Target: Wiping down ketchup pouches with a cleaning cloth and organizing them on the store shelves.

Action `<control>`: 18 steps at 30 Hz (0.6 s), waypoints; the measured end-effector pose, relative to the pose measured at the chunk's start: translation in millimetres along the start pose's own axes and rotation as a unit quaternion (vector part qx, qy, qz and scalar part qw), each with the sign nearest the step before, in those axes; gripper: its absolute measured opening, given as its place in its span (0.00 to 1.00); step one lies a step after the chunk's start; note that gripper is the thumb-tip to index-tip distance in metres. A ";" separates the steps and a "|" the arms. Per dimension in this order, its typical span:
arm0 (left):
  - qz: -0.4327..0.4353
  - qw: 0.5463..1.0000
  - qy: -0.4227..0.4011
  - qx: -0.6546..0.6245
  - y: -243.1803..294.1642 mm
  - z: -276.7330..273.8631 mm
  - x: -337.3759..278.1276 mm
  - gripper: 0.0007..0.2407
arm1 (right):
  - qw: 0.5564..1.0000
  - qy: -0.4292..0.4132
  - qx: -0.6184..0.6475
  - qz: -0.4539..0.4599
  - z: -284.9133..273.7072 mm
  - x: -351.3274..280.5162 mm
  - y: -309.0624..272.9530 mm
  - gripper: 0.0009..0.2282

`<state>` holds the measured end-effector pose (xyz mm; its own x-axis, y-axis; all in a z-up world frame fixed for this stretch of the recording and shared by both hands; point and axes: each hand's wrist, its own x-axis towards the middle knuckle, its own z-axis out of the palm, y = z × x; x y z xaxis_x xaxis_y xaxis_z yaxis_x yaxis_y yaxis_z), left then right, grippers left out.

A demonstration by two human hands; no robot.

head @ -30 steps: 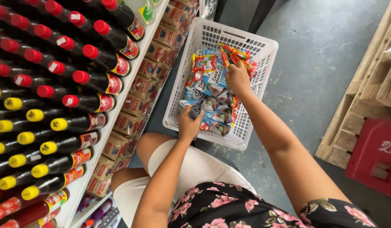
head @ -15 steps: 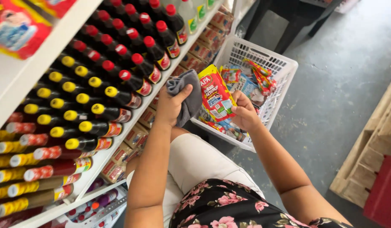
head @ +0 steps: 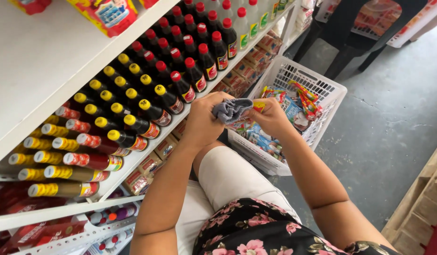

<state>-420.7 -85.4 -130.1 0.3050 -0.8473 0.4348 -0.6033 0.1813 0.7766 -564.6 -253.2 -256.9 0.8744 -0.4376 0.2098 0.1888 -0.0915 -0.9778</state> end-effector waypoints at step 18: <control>0.139 0.965 -0.128 -0.181 18.2 -33.6 12.1 0.09 | 0.932 -0.229 0.282 0.013 9.3 7.6 -52.3 0.28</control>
<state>-403.3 -75.6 -95.4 -0.0515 -0.8281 0.5583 -0.3244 0.5426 0.7748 -563.8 -243.4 -204.1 0.9566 0.0071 0.2913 0.2565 0.4542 -0.8532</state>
